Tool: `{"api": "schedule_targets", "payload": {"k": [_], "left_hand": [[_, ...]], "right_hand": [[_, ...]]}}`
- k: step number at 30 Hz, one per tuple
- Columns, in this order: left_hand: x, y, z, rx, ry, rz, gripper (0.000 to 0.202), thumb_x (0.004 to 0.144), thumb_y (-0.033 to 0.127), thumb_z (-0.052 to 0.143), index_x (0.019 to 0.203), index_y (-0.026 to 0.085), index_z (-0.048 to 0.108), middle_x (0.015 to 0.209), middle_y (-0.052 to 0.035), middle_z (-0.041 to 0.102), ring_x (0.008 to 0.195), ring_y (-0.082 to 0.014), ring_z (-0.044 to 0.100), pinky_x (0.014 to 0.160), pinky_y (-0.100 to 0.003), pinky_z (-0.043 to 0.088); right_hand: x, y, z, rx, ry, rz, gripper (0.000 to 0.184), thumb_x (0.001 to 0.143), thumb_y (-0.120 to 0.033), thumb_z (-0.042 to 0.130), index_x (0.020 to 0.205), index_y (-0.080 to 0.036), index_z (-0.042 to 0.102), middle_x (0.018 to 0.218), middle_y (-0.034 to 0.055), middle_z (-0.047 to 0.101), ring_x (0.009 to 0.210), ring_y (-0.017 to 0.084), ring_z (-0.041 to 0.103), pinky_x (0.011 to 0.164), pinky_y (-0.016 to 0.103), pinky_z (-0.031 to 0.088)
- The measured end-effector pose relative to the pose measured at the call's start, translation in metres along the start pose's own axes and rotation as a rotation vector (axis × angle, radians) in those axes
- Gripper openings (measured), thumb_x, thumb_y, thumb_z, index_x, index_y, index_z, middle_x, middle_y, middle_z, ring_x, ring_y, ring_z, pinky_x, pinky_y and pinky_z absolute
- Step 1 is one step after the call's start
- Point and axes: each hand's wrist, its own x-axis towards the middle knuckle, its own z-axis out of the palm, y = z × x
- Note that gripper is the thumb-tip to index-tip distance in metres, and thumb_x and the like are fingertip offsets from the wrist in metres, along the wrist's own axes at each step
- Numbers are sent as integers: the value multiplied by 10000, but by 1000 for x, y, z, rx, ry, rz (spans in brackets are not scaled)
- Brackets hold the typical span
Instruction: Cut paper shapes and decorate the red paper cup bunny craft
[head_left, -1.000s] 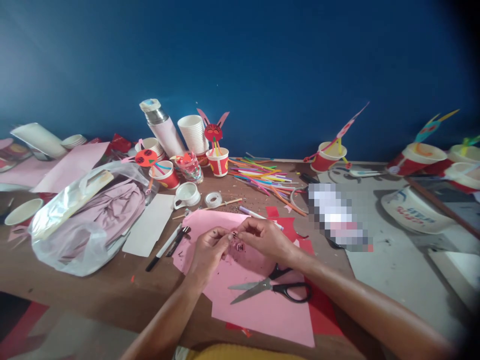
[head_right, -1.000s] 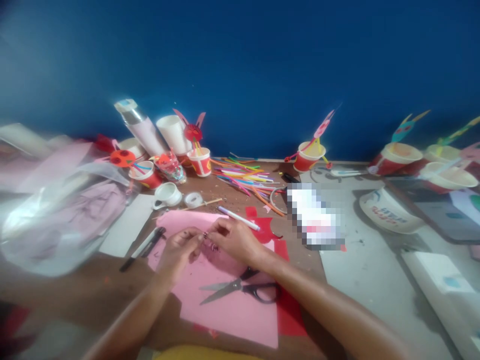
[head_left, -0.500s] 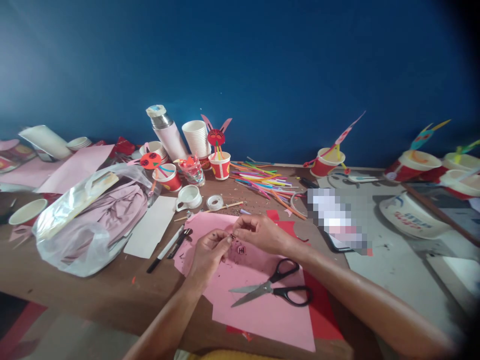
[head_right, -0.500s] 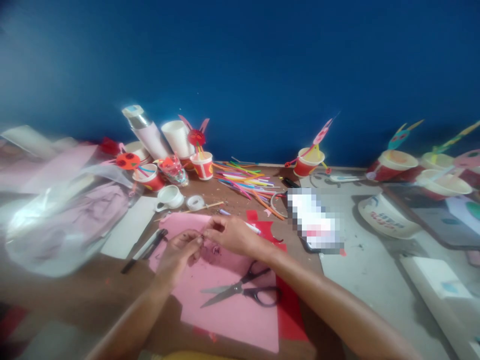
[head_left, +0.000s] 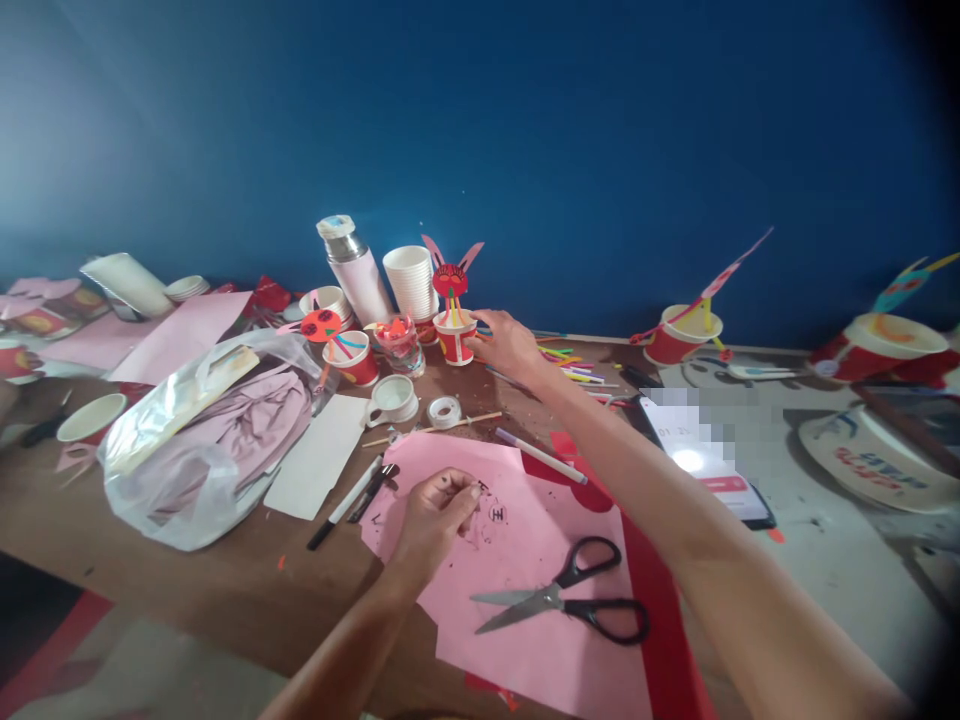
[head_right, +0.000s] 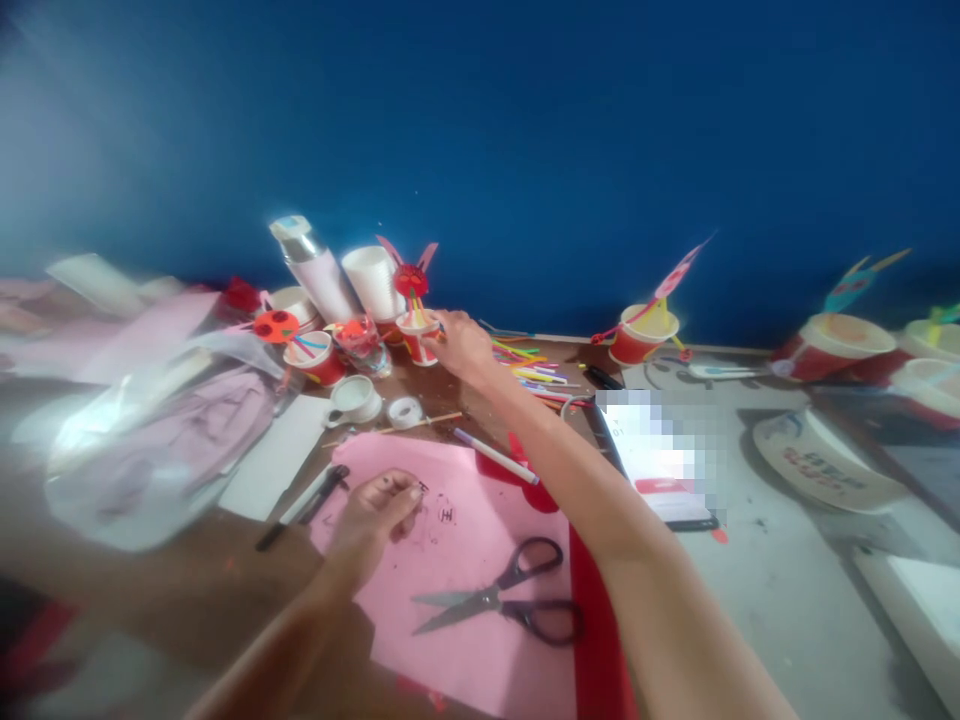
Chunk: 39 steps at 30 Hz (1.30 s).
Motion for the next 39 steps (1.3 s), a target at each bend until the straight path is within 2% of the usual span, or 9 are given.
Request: {"api": "schedule_targets", "payload": {"k": [5, 9, 14, 20, 24, 27, 31, 34, 39], "left_hand": [[2, -2, 1, -8, -13, -12, 186, 733, 319, 591, 678, 152, 530, 479, 55, 465, 426, -57, 389, 420, -180, 286], [3, -3, 1, -15, -5, 5, 178, 744, 313, 587, 686, 154, 533, 484, 57, 462, 433, -56, 390, 422, -178, 284], [2, -1, 0, -6, -9, 15, 180, 758, 310, 587, 682, 157, 530, 491, 55, 474, 441, -55, 395, 434, -175, 299], [-2, -1, -4, -36, 41, 60, 176, 754, 319, 607, 712, 157, 554, 506, 40, 504, 457, -65, 433, 446, -180, 326], [-5, 11, -27, 62, 209, 293, 132, 768, 302, 598, 761, 170, 589, 646, 10, 575, 527, -85, 495, 509, -207, 406], [1, 26, -55, 291, 327, 554, 101, 779, 271, 584, 737, 179, 593, 999, -51, 623, 881, -163, 590, 719, -260, 472], [13, 34, -83, 686, 360, 629, 60, 750, 243, 606, 714, 195, 610, 1140, -53, 608, 1086, -219, 530, 882, -334, 444], [15, 28, -88, 847, 313, 665, 48, 761, 216, 580, 764, 195, 623, 1119, -69, 620, 1066, -222, 544, 884, -357, 455], [7, 20, -79, 940, 323, 865, 93, 777, 142, 555, 830, 191, 614, 1084, -72, 627, 1054, -205, 546, 926, -362, 437]], "right_hand": [[9, -2, 14, -73, -22, 31, 295, 793, -341, 579, 1070, -248, 625, 1105, 70, 627, 957, 230, 591, 833, 339, 430], [7, -1, 9, -110, -9, 30, 181, 821, -304, 534, 937, -244, 659, 1042, 59, 643, 891, 227, 611, 793, 355, 423], [-12, 0, -19, -133, 37, -5, 176, 833, -321, 522, 917, -244, 655, 1021, 47, 648, 914, 227, 605, 774, 342, 402], [-66, -4, -65, -80, 77, -97, 151, 818, -315, 557, 883, -218, 653, 918, 30, 670, 808, 191, 622, 694, 292, 399], [-105, -6, -86, -25, 84, -112, 124, 807, -275, 580, 893, -221, 651, 955, 28, 677, 879, 204, 612, 759, 317, 405], [-124, -6, -97, 39, 73, -92, 134, 819, -284, 572, 912, -217, 642, 993, 30, 673, 901, 205, 605, 800, 331, 407], [-135, -6, -102, 182, -11, -59, 141, 828, -328, 559, 889, -230, 640, 944, 12, 673, 824, 179, 612, 696, 286, 435], [-137, -5, -101, 236, -51, -41, 136, 807, -338, 578, 872, -237, 642, 891, 1, 673, 778, 171, 609, 648, 273, 436], [-137, -3, -100, 230, -78, -35, 164, 820, -375, 558, 843, -238, 644, 850, 8, 671, 739, 169, 596, 621, 275, 421]]}}
